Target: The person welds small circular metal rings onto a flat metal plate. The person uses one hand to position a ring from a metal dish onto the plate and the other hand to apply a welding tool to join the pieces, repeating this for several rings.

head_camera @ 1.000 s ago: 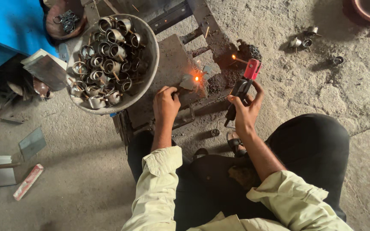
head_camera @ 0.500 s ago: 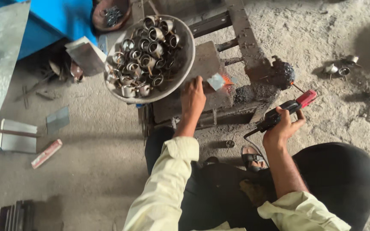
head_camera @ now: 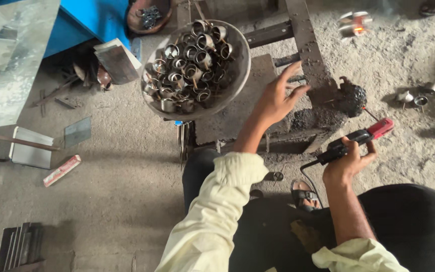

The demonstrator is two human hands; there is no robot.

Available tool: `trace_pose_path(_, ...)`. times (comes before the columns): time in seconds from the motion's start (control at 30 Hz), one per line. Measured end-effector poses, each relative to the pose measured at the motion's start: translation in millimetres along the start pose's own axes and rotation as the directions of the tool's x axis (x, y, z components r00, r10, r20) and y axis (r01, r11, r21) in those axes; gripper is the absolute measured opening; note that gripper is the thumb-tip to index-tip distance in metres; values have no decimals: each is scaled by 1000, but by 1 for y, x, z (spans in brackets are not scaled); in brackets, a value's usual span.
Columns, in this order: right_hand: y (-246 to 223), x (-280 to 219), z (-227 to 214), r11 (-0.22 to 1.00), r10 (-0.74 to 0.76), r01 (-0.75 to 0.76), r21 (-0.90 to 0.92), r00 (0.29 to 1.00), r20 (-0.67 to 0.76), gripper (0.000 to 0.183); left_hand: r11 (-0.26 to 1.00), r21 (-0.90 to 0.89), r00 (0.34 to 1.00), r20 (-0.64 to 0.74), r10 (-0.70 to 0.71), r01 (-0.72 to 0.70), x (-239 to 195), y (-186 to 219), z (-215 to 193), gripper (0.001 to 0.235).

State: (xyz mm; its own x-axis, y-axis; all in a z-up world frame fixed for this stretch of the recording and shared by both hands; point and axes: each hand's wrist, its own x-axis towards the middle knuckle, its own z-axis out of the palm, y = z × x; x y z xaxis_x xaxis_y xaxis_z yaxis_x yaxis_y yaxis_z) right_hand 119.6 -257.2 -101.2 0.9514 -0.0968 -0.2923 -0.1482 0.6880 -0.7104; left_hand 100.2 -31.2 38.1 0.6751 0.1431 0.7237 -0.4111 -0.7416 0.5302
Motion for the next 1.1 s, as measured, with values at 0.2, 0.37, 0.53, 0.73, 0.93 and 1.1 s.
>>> trace_pose_path(0.2,1,-3,1,1000,-3,3,-1,999,42,61,658,658,897,-61,-437,366,-38,2,-147,41)
trace_pose_path(0.37,4,-5,6,1000,-10,10,3,999,37,60,382,824,733,-58,-678,419,-61,-14,-237,52)
trace_pose_path(0.53,5,-2,4,1000,-16,16,17,1000,14,61,340,824,615,-13,-789,453,-63,-27,-268,63)
trace_pose_path(0.73,3,-2,0,1000,-8,8,23,1000,10,61,473,854,831,91,-549,219,-79,-40,-285,25)
trace_pose_path(0.93,6,-2,1,999,-45,44,3,999,21,62,674,656,937,-180,-298,340,-77,1,-293,18)
trace_pose_path(1.1,-1,-11,11,999,-5,4,-53,1000,-16,63,856,127,779,-497,-382,501,-66,30,-230,6)
